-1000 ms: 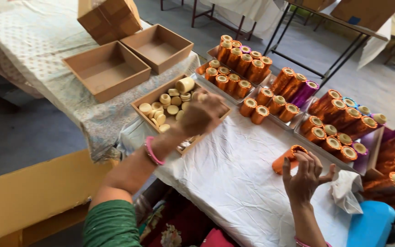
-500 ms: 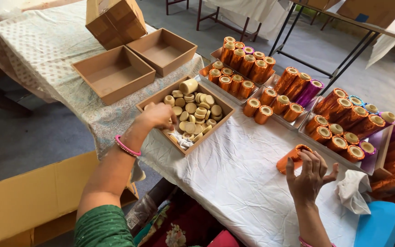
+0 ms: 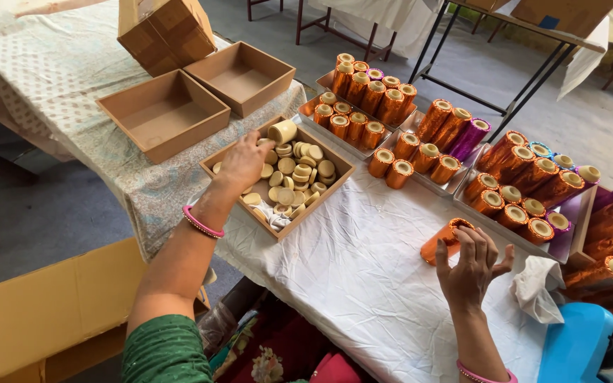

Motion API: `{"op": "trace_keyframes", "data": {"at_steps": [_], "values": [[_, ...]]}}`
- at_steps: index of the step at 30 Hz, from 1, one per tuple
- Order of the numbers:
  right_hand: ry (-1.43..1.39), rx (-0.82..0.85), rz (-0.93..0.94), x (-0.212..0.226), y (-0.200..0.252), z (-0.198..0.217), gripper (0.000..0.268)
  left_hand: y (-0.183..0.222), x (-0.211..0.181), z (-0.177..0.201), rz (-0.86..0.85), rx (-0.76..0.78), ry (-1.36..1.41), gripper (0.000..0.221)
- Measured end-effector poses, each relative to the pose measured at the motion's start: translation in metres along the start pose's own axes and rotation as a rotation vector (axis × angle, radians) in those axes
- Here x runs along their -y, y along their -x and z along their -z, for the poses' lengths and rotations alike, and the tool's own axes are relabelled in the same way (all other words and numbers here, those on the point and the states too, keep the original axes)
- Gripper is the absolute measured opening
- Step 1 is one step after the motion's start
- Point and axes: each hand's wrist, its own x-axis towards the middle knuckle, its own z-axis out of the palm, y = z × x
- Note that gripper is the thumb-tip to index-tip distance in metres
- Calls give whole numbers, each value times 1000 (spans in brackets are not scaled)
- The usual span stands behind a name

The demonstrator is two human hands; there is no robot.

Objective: Wiping cylindrical components clean and wrapping them in decorative foil.

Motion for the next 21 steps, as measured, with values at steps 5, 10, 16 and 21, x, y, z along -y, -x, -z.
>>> {"op": "trace_keyframes", "data": {"at_steps": [5, 10, 16, 21], "values": [[-1, 5, 5, -1, -1, 0, 34, 0, -8, 40, 205, 683, -76, 32], [-13, 4, -2, 5, -3, 3, 33, 21, 10, -18, 91, 603, -100, 6], [1, -13, -15, 9, -5, -7, 35, -22, -71, 77, 6, 85, 135, 10], [-103, -77, -40, 6, -5, 1, 62, -55, -201, 99, -248, -263, 849, 14]]}}
